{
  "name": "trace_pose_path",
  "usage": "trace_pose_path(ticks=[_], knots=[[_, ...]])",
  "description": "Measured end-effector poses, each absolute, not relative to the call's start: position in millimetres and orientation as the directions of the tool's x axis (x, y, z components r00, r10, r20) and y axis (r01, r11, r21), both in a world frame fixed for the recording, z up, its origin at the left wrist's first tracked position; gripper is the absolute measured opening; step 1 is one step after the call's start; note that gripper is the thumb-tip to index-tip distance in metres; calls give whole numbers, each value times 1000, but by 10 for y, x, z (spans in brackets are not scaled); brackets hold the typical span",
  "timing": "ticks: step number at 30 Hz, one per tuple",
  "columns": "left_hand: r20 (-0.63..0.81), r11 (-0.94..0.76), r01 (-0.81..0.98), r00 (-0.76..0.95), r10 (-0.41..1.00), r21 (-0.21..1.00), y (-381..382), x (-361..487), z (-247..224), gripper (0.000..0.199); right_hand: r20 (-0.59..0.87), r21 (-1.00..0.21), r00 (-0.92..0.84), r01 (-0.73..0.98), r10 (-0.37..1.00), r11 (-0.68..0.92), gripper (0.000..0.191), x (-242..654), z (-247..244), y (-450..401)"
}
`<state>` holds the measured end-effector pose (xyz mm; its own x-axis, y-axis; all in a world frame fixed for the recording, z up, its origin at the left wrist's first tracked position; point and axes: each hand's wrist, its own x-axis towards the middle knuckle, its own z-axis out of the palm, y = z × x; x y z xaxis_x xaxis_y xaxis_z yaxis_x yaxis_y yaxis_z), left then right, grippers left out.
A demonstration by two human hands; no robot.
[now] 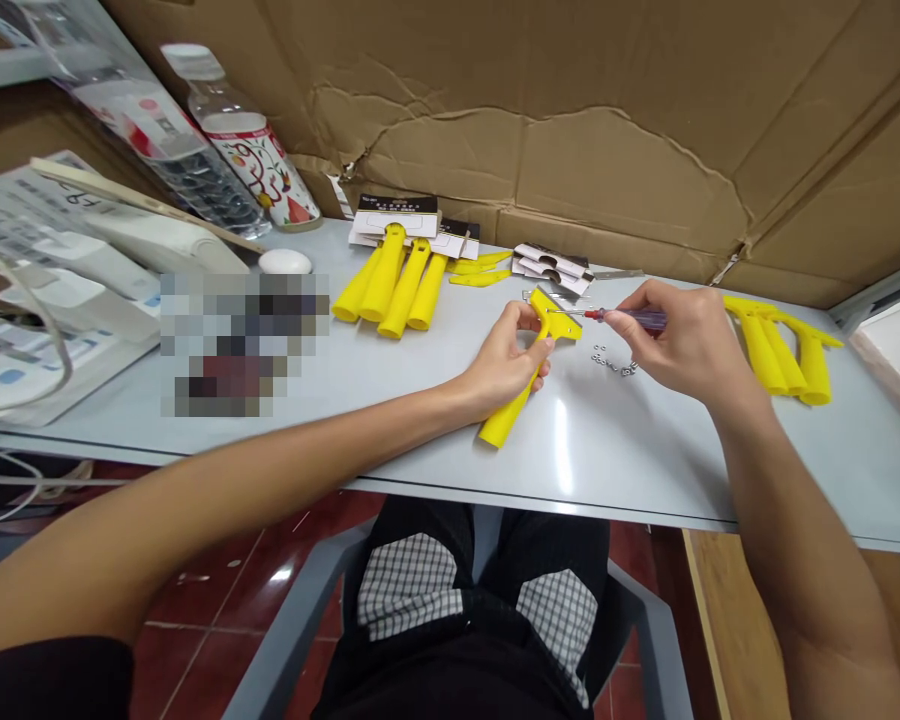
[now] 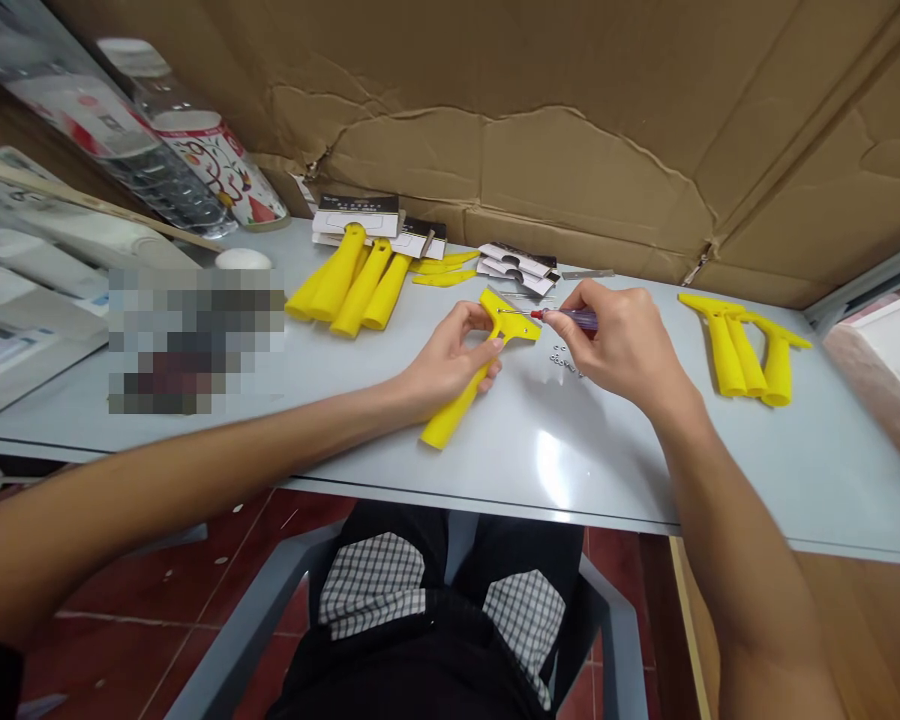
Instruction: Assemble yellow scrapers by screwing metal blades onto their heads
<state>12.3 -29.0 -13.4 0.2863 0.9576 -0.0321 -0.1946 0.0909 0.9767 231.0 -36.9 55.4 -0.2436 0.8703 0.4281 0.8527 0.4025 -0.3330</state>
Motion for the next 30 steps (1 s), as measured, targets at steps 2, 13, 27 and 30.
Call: trace_pose_path(ticks=[2, 13, 27, 30], knots=[[-38, 93, -186, 282, 959, 978, -293, 121, -126, 21, 368, -386, -222, 847, 903, 365, 30, 2304, 589, -377], [-27, 78, -155, 304, 952, 985, -274, 111, -93, 21, 23, -390, -488, 799, 872, 457, 27, 2312, 532, -355], [49, -11, -162, 234, 971, 987, -114, 35, -82, 22, 119, -216, -56, 973, 991, 81, 16, 3190, 248, 236], [51, -9, -169, 243, 969, 986, -80, 11, -76, 24, 44, -172, -28, 985, 999, 35, 19, 3274, 180, 298]])
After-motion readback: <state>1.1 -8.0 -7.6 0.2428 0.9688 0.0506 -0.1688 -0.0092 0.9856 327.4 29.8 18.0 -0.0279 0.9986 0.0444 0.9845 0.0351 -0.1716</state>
